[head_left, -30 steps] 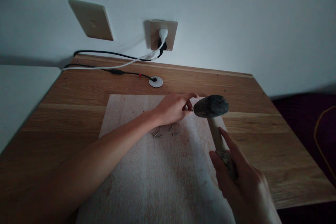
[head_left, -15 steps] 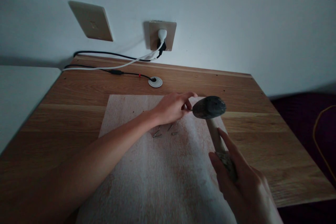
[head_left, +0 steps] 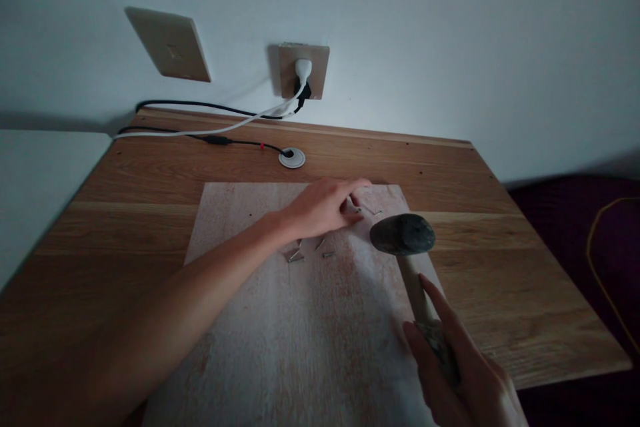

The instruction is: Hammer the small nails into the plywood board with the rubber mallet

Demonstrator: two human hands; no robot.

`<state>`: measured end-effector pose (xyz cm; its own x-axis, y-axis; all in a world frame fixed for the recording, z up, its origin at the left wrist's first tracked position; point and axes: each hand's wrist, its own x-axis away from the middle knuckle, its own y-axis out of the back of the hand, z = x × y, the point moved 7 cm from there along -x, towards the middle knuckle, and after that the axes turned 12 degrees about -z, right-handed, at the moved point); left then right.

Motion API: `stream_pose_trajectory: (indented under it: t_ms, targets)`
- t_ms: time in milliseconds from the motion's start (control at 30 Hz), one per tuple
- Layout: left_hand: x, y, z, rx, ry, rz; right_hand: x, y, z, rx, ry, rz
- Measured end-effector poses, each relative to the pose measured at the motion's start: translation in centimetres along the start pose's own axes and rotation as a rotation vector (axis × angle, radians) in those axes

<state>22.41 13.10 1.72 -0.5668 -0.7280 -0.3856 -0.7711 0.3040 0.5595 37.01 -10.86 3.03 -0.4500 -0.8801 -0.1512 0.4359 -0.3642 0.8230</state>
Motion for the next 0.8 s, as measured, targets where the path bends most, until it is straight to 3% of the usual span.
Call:
stream_pose_trajectory:
  t_ms: [200, 367, 567, 800]
  targets:
    - [-0.6, 3.8, -2.2, -0.174, -0.047, 0.086, 0.7, -0.9, -1.0, -0.001, 0.027, -0.022]
    - [1.6, 5.7, -5.2, -0.371, -0.074, 0.250, 0.8, -1.0, -0.7, -0.022, 0.080, -0.044]
    - [5.3, 3.4, -6.3, -0.573, -0.229, 0.363, 0.6, -0.9, -0.7, -0.027, 0.060, -0.029]
    - [5.8, 1.6, -4.9, -0.645, -0.271, 0.350, 0.9, -1.1, -1.5, -0.066, 0.038, -0.043]
